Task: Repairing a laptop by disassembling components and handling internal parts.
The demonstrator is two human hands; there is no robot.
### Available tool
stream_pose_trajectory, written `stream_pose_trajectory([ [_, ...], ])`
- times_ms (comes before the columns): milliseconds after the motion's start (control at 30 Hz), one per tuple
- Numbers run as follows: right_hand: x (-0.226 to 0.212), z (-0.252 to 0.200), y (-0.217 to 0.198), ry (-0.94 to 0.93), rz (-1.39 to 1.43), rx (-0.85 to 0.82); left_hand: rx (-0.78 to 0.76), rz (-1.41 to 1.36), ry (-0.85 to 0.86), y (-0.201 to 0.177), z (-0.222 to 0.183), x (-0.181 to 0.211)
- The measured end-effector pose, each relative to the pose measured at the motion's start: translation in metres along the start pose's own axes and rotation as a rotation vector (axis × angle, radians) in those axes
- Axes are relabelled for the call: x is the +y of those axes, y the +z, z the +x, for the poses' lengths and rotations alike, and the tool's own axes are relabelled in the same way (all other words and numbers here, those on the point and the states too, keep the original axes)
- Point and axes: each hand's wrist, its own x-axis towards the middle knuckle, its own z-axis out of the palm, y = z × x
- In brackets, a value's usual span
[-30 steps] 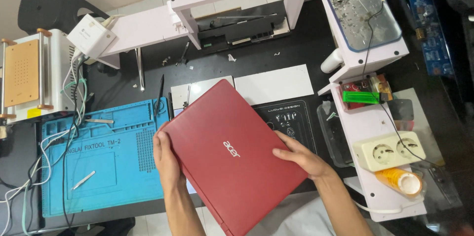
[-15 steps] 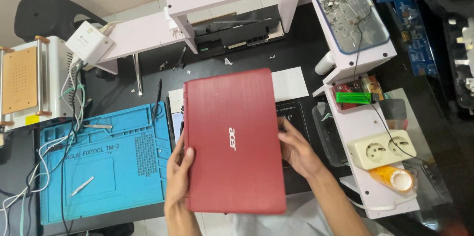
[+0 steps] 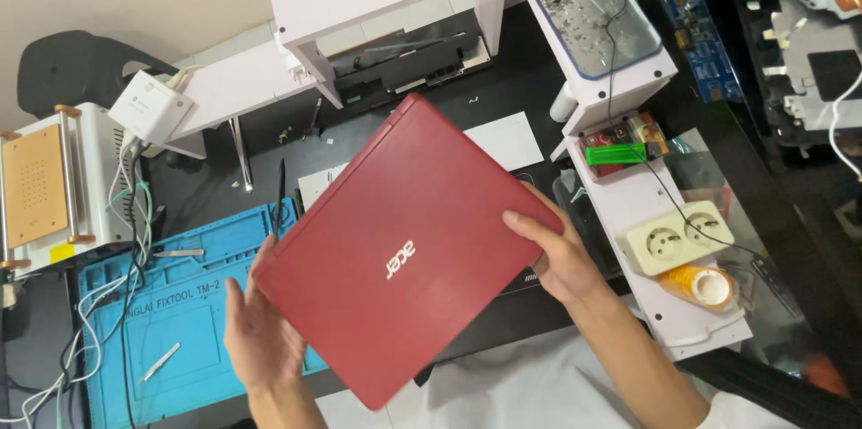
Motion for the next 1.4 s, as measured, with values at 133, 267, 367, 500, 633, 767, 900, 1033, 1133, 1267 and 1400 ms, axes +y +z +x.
stream_pose_trajectory([
  [133,-0.002,-0.015,-0.002,-0.060,0.043,-0.030,0.098,0.116,0.113,0.001,-0.010,-0.031],
  [267,-0.018,-0.034,-0.012,-0.007,0.138,-0.042,0.116,0.436,0.305,0.031,-0.013,-0.020],
  [367,-0.045,-0.055,0.003,-0.103,-0.062,-0.040,-0.019,0.435,0.269,0.054,-0.011,-0.006],
  [500,-0.065,-0.085,0.013,-0.262,-0.214,0.109,-0.088,0.594,0.255,0.098,-0.007,0.005],
  [633,-0.081,-0.118,0.005,-0.408,-0.219,0.249,-0.242,0.804,0.351,0.144,0.003,0.004],
  [767,-0.100,-0.149,0.003,-0.525,-0.046,0.288,-0.408,0.780,0.289,0.197,0.009,-0.001],
  [900,-0.107,-0.179,-0.026,-0.672,0.066,0.445,-0.520,0.825,0.206,0.254,0.018,-0.022],
  [1033,-0.111,-0.221,-0.054,-0.786,0.187,0.559,-0.659,0.788,0.114,0.302,0.013,-0.056],
  [1133,-0.119,-0.255,-0.065,-0.875,0.153,0.789,-0.889,0.816,0.166,0.335,-0.003,-0.088],
  [1267,-0.131,-0.280,-0.065,-0.967,-0.084,1.048,-1.059,0.846,0.152,0.377,-0.031,-0.131],
  [1400,-0.133,-0.321,-0.105,-0.914,-0.471,1.239,-1.166,1.041,0.326,0.414,-0.053,-0.174],
])
